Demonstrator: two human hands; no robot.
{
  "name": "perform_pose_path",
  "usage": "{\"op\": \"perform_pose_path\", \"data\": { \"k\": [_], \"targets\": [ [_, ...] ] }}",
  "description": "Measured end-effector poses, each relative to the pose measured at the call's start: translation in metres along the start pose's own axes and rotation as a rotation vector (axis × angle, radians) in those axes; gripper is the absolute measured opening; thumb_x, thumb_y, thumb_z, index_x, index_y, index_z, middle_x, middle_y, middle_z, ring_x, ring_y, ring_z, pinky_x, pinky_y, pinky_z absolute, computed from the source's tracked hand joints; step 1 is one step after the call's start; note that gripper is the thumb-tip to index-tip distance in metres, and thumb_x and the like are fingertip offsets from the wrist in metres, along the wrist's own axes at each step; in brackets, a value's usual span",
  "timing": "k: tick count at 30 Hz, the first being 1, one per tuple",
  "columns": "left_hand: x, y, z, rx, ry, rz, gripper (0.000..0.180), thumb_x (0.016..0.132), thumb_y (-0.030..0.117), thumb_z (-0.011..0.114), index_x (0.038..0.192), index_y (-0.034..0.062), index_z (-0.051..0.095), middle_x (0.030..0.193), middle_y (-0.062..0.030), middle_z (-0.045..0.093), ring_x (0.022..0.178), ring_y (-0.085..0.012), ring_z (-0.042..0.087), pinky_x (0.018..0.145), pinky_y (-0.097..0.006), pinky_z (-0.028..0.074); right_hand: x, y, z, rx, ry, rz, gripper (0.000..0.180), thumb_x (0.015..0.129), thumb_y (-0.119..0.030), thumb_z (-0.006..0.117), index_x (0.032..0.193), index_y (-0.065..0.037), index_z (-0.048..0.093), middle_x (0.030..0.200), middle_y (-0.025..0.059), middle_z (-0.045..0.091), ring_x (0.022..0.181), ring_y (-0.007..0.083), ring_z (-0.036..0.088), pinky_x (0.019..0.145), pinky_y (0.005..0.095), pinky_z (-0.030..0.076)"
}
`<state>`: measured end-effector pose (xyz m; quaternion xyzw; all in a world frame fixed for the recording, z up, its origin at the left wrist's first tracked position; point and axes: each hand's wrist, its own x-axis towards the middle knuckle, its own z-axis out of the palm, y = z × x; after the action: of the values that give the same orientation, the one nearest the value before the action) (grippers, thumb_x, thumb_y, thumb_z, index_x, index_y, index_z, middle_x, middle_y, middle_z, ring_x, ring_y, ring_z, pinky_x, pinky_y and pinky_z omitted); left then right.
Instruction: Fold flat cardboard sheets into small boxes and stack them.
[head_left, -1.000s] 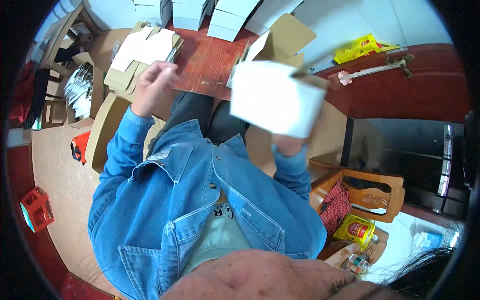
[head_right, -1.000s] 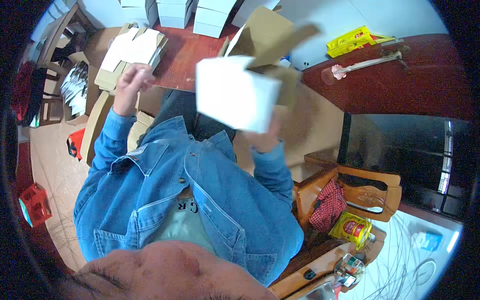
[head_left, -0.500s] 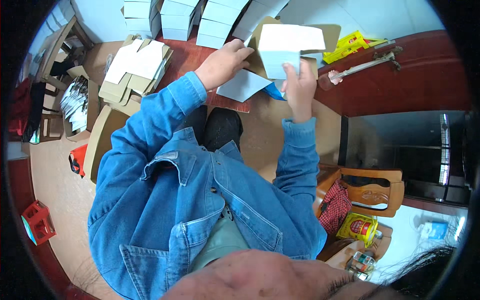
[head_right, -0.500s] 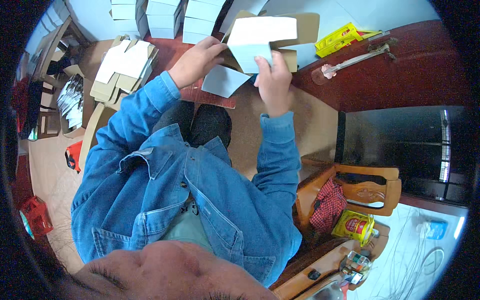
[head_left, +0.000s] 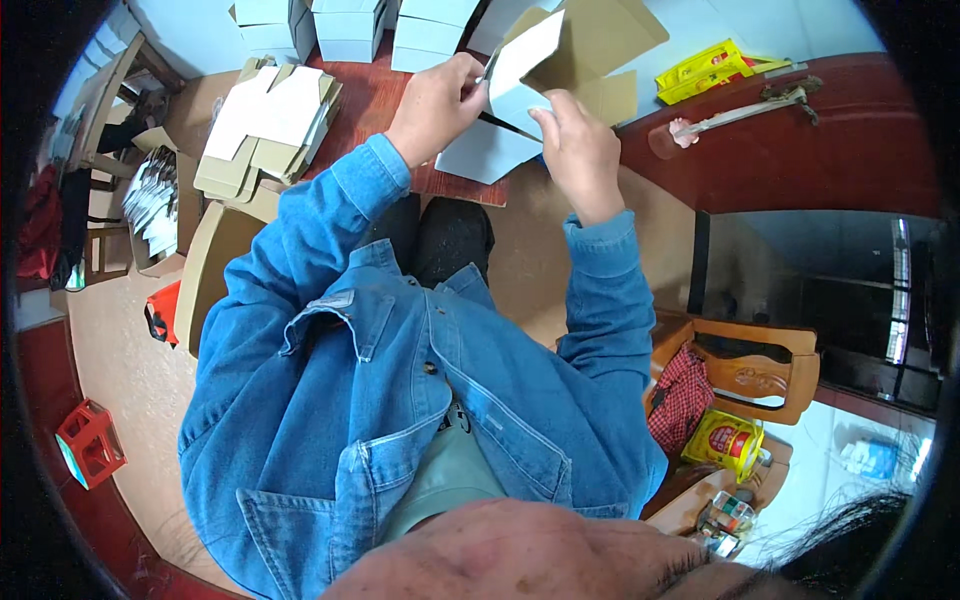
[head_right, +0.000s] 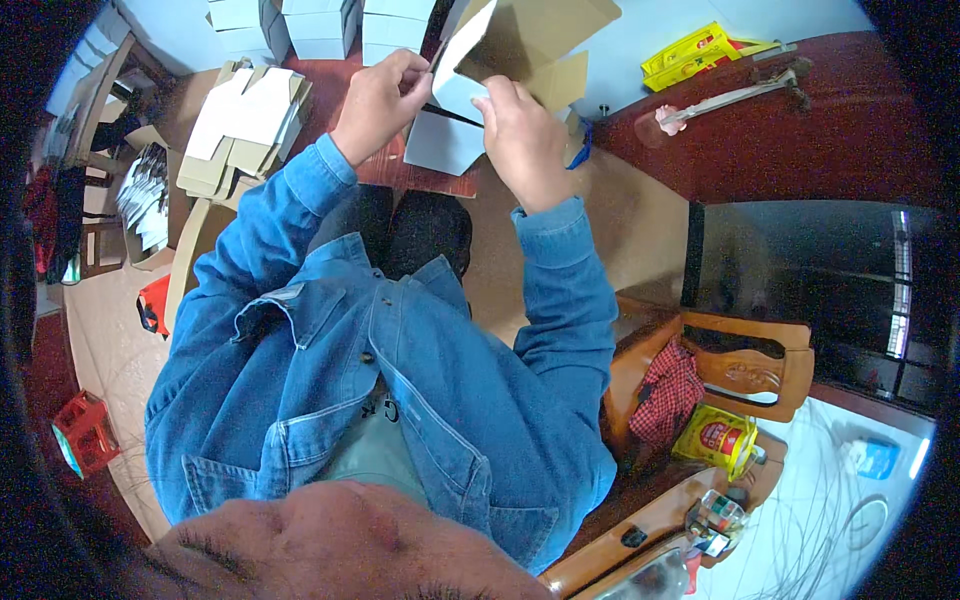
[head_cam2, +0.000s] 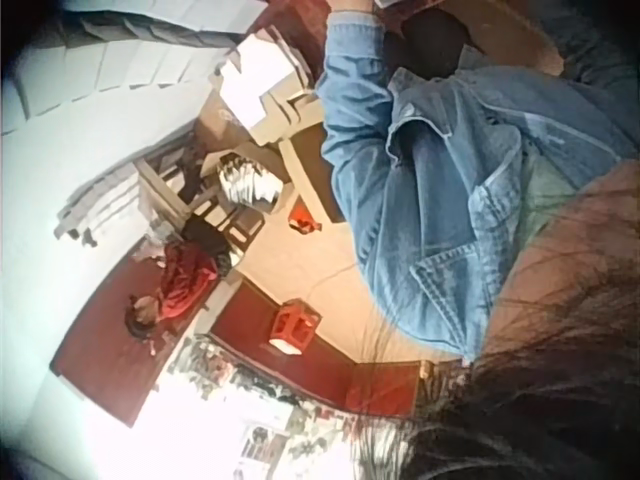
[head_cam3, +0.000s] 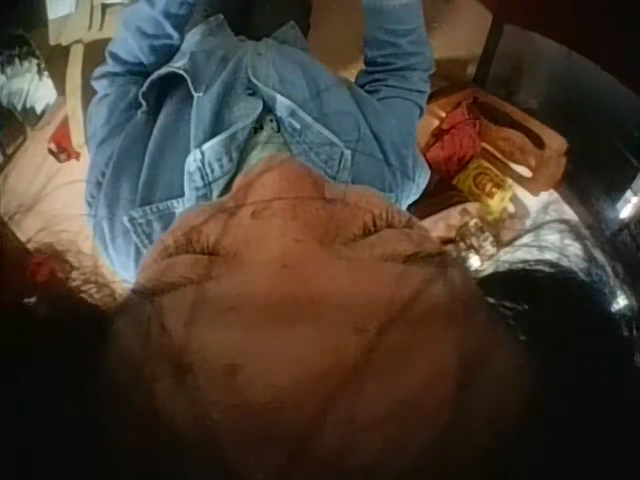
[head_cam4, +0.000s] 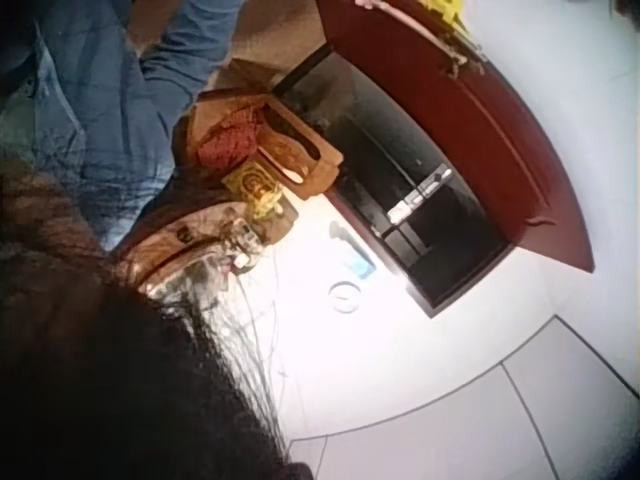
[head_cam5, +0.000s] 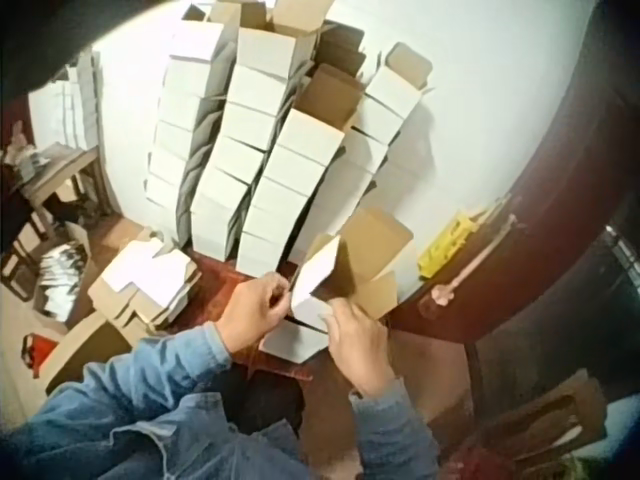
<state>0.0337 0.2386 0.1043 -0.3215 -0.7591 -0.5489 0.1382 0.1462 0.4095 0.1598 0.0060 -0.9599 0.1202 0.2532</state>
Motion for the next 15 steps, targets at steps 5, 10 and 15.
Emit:
{"op": "perform_pose_path", "data": {
  "k": [5, 10, 15],
  "targets": [
    [0.000, -0.001, -0.003, 0.079, -0.002, 0.039, 0.016, 0.090, 0.016, 0.074, 0.098, 0.0027, 0.071, 0.083, -0.0154, 0.074, 0.075, -0.0276, 0.076, 0.066, -0.035, 0.059, 0.005, -0.005, 0.003, -0.050, -0.003, -0.116, 0.019, 0.095, -0.022, 0.067, 0.095, -0.008, 0.054, 0.086, 0.0145, 0.067, 0.075, 0.0394, 0.067, 0.061, 0.0516, 0.051],
    [-0.001, -0.005, -0.004, 0.094, -0.043, 0.046, 0.015, 0.093, 0.017, 0.071, 0.100, 0.0031, 0.072, 0.085, -0.0146, 0.074, 0.077, -0.0277, 0.075, 0.069, -0.035, 0.058, 0.009, -0.011, 0.004, -0.137, -0.124, -0.096, 0.018, 0.096, -0.023, 0.064, 0.095, -0.007, 0.054, 0.086, 0.0154, 0.068, 0.076, 0.0400, 0.068, 0.062, 0.0509, 0.053],
    [-0.014, -0.004, -0.010, -0.036, -0.021, 0.024, 0.016, 0.093, 0.016, 0.069, 0.103, 0.0031, 0.072, 0.088, -0.0168, 0.073, 0.080, -0.0307, 0.073, 0.071, -0.038, 0.057, 0.013, -0.013, 0.003, -0.156, -0.141, -0.149, 0.020, 0.098, -0.025, 0.061, 0.093, -0.007, 0.053, 0.087, 0.0162, 0.068, 0.076, 0.0412, 0.069, 0.063, 0.0517, 0.053]
  ]
}}
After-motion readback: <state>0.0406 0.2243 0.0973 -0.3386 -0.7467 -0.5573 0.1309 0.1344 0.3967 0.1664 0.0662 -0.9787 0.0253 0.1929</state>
